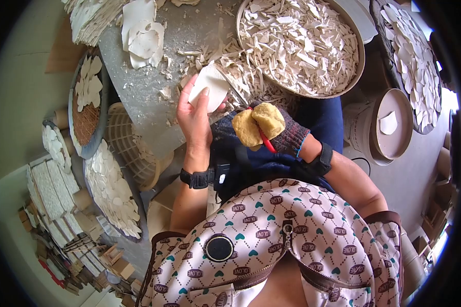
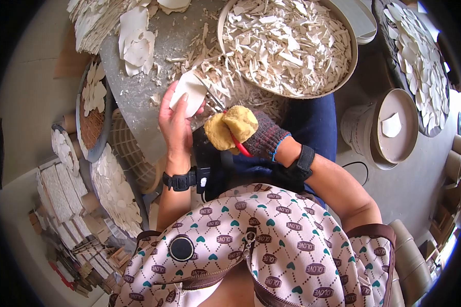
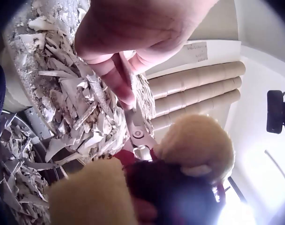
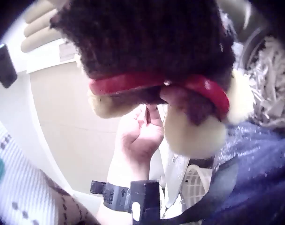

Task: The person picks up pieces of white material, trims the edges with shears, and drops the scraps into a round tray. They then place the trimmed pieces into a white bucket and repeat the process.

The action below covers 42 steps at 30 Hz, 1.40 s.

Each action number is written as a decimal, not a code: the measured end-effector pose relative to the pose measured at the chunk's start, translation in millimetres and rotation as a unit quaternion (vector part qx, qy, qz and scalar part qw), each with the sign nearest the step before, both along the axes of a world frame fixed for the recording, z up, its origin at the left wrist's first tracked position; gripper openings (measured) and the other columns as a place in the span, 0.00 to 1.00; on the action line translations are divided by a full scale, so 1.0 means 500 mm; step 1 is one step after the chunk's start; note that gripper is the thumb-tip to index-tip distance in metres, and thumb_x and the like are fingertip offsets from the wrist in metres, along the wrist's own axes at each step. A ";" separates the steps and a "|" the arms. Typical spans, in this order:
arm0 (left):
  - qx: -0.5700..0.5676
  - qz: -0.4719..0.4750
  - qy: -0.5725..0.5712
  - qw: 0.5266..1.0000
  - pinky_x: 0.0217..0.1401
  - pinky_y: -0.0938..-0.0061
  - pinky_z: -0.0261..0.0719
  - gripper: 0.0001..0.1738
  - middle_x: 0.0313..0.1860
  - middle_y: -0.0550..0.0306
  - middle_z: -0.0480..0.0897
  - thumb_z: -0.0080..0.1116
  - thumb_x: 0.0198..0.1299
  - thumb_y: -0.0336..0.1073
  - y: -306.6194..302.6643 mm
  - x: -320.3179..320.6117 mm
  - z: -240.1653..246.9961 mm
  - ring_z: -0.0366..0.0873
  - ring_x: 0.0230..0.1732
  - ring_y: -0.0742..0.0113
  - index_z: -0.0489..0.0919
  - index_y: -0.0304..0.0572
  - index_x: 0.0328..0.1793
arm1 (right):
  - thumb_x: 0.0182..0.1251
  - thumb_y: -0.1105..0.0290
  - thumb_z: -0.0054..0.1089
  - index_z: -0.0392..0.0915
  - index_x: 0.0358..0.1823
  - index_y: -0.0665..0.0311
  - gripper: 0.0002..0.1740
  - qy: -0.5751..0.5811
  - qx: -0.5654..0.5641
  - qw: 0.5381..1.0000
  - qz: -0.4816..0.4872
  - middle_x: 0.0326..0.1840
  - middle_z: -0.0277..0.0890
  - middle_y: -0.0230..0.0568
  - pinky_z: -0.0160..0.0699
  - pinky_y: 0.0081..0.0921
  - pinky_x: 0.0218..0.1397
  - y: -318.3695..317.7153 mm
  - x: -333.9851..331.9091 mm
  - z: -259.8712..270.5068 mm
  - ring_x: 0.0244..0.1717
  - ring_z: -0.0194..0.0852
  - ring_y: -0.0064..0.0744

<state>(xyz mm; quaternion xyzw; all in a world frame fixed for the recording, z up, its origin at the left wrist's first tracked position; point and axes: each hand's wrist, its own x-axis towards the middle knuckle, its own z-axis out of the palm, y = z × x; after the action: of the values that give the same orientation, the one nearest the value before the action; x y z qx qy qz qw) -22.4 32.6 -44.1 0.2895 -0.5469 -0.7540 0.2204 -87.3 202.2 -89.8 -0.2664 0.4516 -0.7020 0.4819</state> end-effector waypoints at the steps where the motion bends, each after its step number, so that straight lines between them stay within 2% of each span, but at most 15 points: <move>1: 0.006 -0.008 -0.003 1.000 0.32 0.74 0.82 0.23 0.48 0.46 0.78 0.49 0.61 0.26 0.000 0.000 0.003 0.81 0.38 0.58 0.64 0.35 0.63 | 0.47 0.69 0.63 0.72 0.44 0.63 0.20 0.066 0.002 0.998 -0.006 0.44 0.75 0.47 0.74 0.34 0.48 0.000 0.002 -0.004 0.44 0.73 0.47; 4: 0.016 -0.011 -0.008 1.000 0.33 0.74 0.81 0.23 0.49 0.47 0.77 0.49 0.61 0.26 0.000 -0.004 0.012 0.81 0.39 0.58 0.65 0.35 0.63 | 0.47 0.68 0.64 0.72 0.44 0.62 0.20 0.150 0.004 0.989 -0.018 0.43 0.76 0.46 0.74 0.35 0.46 0.000 0.007 -0.003 0.43 0.74 0.48; 9: 0.009 -0.063 -0.028 0.998 0.33 0.74 0.82 0.23 0.49 0.46 0.77 0.49 0.60 0.26 -0.011 -0.005 0.023 0.81 0.39 0.58 0.64 0.34 0.63 | 0.69 0.69 0.46 0.74 0.45 0.73 0.14 0.169 -0.011 0.985 -0.020 0.45 0.77 0.44 0.77 0.24 0.49 0.001 0.001 -0.011 0.46 0.77 0.28; 20: -0.029 -0.108 -0.074 0.991 0.30 0.76 0.83 0.23 0.44 0.48 0.80 0.51 0.58 0.27 -0.024 0.009 0.043 0.82 0.32 0.63 0.66 0.34 0.61 | 0.65 0.69 0.54 0.74 0.45 0.68 0.12 0.256 -0.017 0.966 -0.015 0.45 0.77 0.40 0.75 0.23 0.50 0.004 -0.008 0.011 0.46 0.76 0.26; 23: -0.013 -0.267 -0.141 0.953 0.20 0.83 0.79 0.23 0.41 0.53 0.80 0.54 0.56 0.29 -0.087 -0.005 0.131 0.81 0.31 0.72 0.68 0.37 0.59 | 0.64 0.67 0.53 0.76 0.40 0.67 0.10 0.159 0.036 0.987 -0.006 0.39 0.77 0.42 0.75 0.26 0.45 0.016 -0.001 -0.033 0.41 0.76 0.32; 25: -0.072 -0.449 -0.230 0.861 0.20 0.86 0.77 0.26 0.42 0.53 0.80 0.52 0.52 0.28 -0.123 -0.045 0.202 0.81 0.33 0.73 0.69 0.39 0.60 | 0.61 0.66 0.51 0.76 0.32 0.63 0.09 -0.009 0.061 0.998 0.004 0.30 0.76 0.47 0.73 0.31 0.38 0.032 0.008 -0.044 0.36 0.76 0.42; 26: -0.132 -0.538 -0.278 0.785 0.23 0.85 0.79 0.27 0.43 0.52 0.80 0.52 0.51 0.27 -0.140 -0.078 0.223 0.81 0.35 0.72 0.68 0.40 0.61 | 0.62 0.65 0.49 0.76 0.31 0.64 0.11 0.017 0.072 0.997 0.013 0.29 0.76 0.48 0.73 0.31 0.38 0.036 0.011 -0.041 0.36 0.76 0.43; 27: -0.142 -0.541 -0.223 0.799 0.25 0.85 0.79 0.29 0.44 0.52 0.80 0.52 0.52 0.27 -0.123 -0.113 0.225 0.81 0.33 0.72 0.65 0.39 0.64 | 0.64 0.65 0.47 0.76 0.29 0.66 0.13 0.043 0.083 0.995 0.021 0.28 0.75 0.49 0.73 0.32 0.38 0.041 0.014 -0.036 0.36 0.75 0.44; 29: -0.098 -0.522 -0.010 0.847 0.43 0.77 0.81 0.32 0.52 0.51 0.78 0.52 0.53 0.24 0.003 -0.184 0.232 0.80 0.42 0.66 0.63 0.40 0.68 | 0.60 0.65 0.51 0.76 0.35 0.66 0.11 0.015 0.078 0.993 0.089 0.32 0.76 0.50 0.74 0.34 0.41 0.044 0.006 -0.010 0.38 0.75 0.47; 31: 0.040 -0.485 0.203 0.850 0.56 0.72 0.76 0.29 0.58 0.52 0.74 0.54 0.54 0.22 0.154 -0.219 0.275 0.77 0.52 0.63 0.67 0.42 0.65 | 0.52 0.62 0.61 0.74 0.43 0.64 0.18 0.440 0.024 0.896 0.054 0.41 0.76 0.49 0.74 0.36 0.47 0.042 -0.022 0.020 0.44 0.75 0.47; 33: -0.040 -0.489 0.252 0.834 0.57 0.72 0.75 0.26 0.58 0.52 0.74 0.55 0.55 0.23 0.182 -0.231 0.294 0.76 0.53 0.63 0.71 0.43 0.62 | 0.49 0.59 0.65 0.74 0.43 0.63 0.22 0.477 0.049 0.877 -0.007 0.43 0.76 0.46 0.75 0.34 0.49 0.029 -0.022 0.031 0.45 0.75 0.45; 35: -0.183 -0.505 0.220 0.814 0.58 0.73 0.75 0.22 0.56 0.53 0.76 0.56 0.56 0.25 0.146 -0.249 0.259 0.76 0.53 0.64 0.73 0.43 0.59 | 0.53 0.62 0.64 0.74 0.43 0.64 0.19 0.371 0.064 0.927 0.011 0.43 0.76 0.44 0.76 0.31 0.49 0.050 -0.026 0.023 0.45 0.76 0.41; 36: -0.107 -0.475 0.096 0.868 0.58 0.74 0.74 0.19 0.50 0.55 0.79 0.57 0.55 0.26 0.101 -0.254 0.220 0.77 0.51 0.67 0.76 0.41 0.55 | 0.56 0.66 0.62 0.73 0.44 0.65 0.16 0.218 0.067 0.972 0.054 0.45 0.76 0.43 0.76 0.30 0.50 0.059 -0.023 0.001 0.46 0.76 0.37; 39: -0.219 -0.225 -0.079 0.946 0.44 0.81 0.78 0.11 0.38 0.57 0.83 0.56 0.54 0.26 -0.078 -0.250 0.113 0.79 0.39 0.74 0.80 0.38 0.45 | 0.64 0.72 0.56 0.72 0.46 0.67 0.11 0.054 0.090 0.991 0.086 0.47 0.75 0.41 0.76 0.28 0.53 0.073 -0.003 -0.052 0.48 0.76 0.31; 42: -0.505 -0.034 -0.214 0.835 0.55 0.65 0.72 0.21 0.49 0.46 0.78 0.64 0.49 0.37 -0.289 -0.226 -0.023 0.75 0.52 0.59 0.77 0.38 0.50 | 0.50 0.63 0.63 0.75 0.40 0.61 0.16 0.047 0.090 0.994 0.026 0.34 0.77 0.44 0.77 0.31 0.41 0.068 0.022 -0.084 0.38 0.77 0.44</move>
<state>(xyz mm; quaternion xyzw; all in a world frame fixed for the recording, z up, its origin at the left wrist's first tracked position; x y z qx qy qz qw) -135.3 -111.8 -55.6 0.2731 -0.8947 -0.2992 0.1881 -76.2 236.3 -131.9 -0.2666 0.5284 -0.6319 0.5005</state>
